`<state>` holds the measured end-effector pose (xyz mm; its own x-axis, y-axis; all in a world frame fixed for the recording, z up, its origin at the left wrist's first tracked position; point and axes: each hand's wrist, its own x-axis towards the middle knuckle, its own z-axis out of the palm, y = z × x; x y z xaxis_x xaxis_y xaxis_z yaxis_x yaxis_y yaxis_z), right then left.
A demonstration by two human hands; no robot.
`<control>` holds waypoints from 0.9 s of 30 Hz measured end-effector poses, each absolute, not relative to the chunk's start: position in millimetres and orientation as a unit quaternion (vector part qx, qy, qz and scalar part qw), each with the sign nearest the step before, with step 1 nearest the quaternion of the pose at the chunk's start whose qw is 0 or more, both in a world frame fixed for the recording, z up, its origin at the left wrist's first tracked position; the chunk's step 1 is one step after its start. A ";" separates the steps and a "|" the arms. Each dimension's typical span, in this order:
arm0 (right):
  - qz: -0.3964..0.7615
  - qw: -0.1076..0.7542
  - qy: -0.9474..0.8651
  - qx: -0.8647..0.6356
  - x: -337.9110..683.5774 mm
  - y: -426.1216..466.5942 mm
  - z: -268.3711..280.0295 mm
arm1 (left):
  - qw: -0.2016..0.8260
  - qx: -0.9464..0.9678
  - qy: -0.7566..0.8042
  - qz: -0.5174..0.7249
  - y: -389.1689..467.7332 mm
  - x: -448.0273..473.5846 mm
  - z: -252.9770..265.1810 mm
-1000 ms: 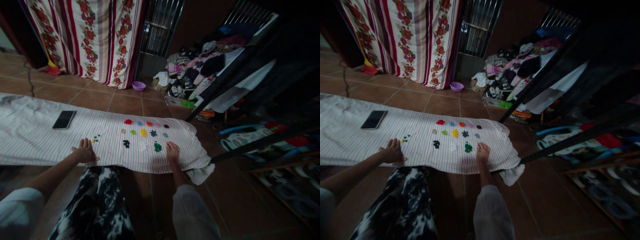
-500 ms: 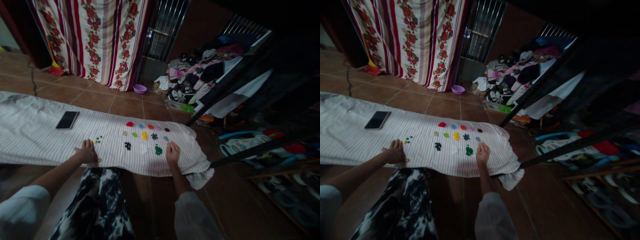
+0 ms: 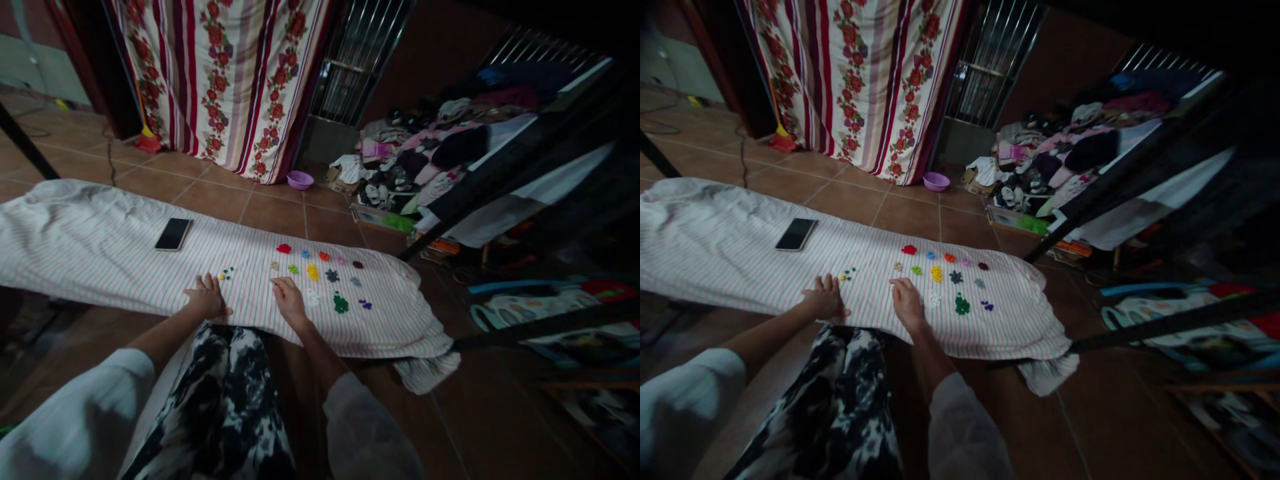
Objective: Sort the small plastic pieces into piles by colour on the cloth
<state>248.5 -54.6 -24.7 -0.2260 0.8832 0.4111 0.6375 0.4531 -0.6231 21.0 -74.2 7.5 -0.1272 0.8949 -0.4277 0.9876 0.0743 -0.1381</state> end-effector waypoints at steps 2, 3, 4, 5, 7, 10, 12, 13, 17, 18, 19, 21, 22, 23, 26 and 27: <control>0.193 0.333 -0.787 -0.482 217.7 -52.9 -26.1 | 0.116 0.645 0.729 -0.197 -75.5 21.9 9.2; 0.205 0.311 -0.795 -0.479 203.7 -51.3 -26.2 | 0.118 0.640 0.734 -0.197 -75.7 22.3 9.7; 0.214 0.290 -0.801 -0.477 190.6 -49.3 -25.8 | 0.119 0.636 0.737 -0.195 -75.5 22.5 9.9; 0.220 0.271 -0.806 -0.479 178.6 -46.9 -25.0 | 0.120 0.633 0.740 -0.193 -75.0 22.7 10.0; 0.225 0.237 -0.809 -0.489 157.2 -41.2 -22.2 | 0.123 0.633 0.741 -0.188 -73.4 22.8 9.8; 0.220 0.191 -0.801 -0.523 131.6 -32.8 -17.0 | 0.125 0.634 0.740 -0.189 -71.2 22.2 9.0; 0.213 0.158 -0.789 -0.555 119.0 -28.5 -14.8 | 0.121 0.634 0.741 -0.188 -70.6 21.2 7.9; 0.208 0.142 -0.783 -0.568 114.1 -27.0 -14.4 | 0.117 0.635 0.741 -0.187 -70.6 20.5 7.1; 0.181 0.118 -0.771 -0.599 103.1 -25.2 -16.9 | 0.104 0.647 0.734 -0.179 -71.4 17.9 4.0; 0.174 0.120 -0.769 -0.603 102.2 -25.8 -18.0 | 0.101 0.648 0.733 -0.179 -71.6 17.6 3.5; 0.167 0.125 -0.768 -0.606 101.7 -26.6 -19.1 | 0.099 0.648 0.733 -0.179 -71.8 17.5 3.2; 0.155 0.135 -0.768 -0.606 102.0 -28.6 -21.1 | 0.095 0.648 0.733 -0.182 -71.9 17.6 2.8; 0.151 0.140 -0.768 -0.607 102.7 -29.8 -22.0 | 0.094 0.648 0.733 -0.182 -71.8 17.8 2.7; 0.149 0.145 -0.767 -0.607 103.7 -30.9 -22.7 | 0.093 0.649 0.733 -0.182 -71.8 18.1 2.5; 0.163 0.173 -0.757 -0.608 109.3 -34.0 -24.1 | 0.093 0.648 0.734 -0.181 -72.1 18.6 2.0; 0.172 0.186 -0.753 -0.608 112.2 -35.2 -24.4 | 0.094 0.649 0.733 -0.181 -72.6 18.7 2.2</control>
